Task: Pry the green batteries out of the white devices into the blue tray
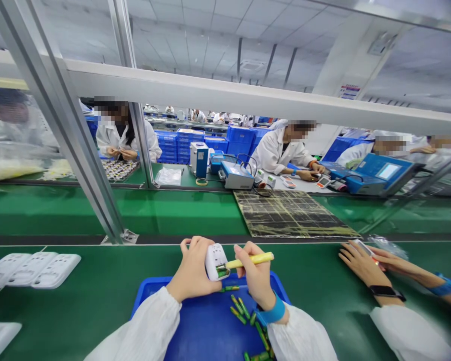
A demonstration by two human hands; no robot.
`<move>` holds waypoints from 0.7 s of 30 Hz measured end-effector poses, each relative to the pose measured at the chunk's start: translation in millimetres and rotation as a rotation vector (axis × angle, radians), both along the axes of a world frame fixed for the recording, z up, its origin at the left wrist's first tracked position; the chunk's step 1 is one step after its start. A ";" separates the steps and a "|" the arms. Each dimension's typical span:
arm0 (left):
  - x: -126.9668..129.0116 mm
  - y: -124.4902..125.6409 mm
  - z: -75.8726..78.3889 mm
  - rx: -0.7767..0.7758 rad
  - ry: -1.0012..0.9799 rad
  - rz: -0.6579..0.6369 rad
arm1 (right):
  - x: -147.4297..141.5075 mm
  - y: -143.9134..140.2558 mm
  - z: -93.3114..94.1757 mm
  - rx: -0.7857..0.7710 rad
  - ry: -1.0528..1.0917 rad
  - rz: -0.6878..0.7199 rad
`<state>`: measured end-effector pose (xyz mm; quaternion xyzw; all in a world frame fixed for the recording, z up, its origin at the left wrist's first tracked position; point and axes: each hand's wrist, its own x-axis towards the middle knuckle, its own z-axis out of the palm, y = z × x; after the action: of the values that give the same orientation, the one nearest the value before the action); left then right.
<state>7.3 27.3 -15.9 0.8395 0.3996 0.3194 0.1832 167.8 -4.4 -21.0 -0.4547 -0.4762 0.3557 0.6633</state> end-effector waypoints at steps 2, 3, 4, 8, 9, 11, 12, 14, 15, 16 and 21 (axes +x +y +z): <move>0.4 -0.3 0.3 -0.004 -0.009 -0.004 | -0.9 -1.1 0.4 -0.008 0.006 0.007; 0.4 -0.2 0.4 -0.005 -0.011 -0.004 | -1.3 -1.5 0.9 -0.013 0.001 0.004; 0.4 0.0 0.5 -0.006 -0.011 -0.003 | -1.8 -2.0 1.6 -0.019 -0.009 -0.002; -0.1 -1.4 1.2 0.000 0.009 -0.007 | -2.2 -7.5 5.8 -0.019 -0.108 -0.033; 0.1 -2.7 1.2 0.008 0.016 -0.020 | -1.8 -10.4 7.2 -0.008 -0.153 -0.048; 1.4 -6.1 0.9 0.034 0.036 -0.073 | -0.7 -18.0 10.4 0.032 -0.295 -0.087; 2.4 -8.1 0.6 0.050 0.049 -0.109 | -0.3 -22.4 12.4 0.062 -0.391 -0.110; 5.3 -11.8 -0.6 0.078 0.080 -0.178 | -0.3 -30.9 17.4 0.132 -0.607 -0.157; 6.9 -13.5 -1.4 0.086 0.097 -0.204 | -1.2 -34.7 20.3 0.166 -0.715 -0.179; 8.6 -14.9 -2.3 0.089 0.114 -0.224 | -2.6 -38.0 23.5 0.195 -0.814 -0.201; 18.4 -20.7 -7.3 0.077 0.175 -0.285 | -13.8 -44.2 33.7 0.210 -1.197 -0.276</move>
<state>25.7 6.6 -23.2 0.9187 0.2783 0.2311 0.1588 154.0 -48.6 12.7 -0.5649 -0.7347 -0.0988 0.3625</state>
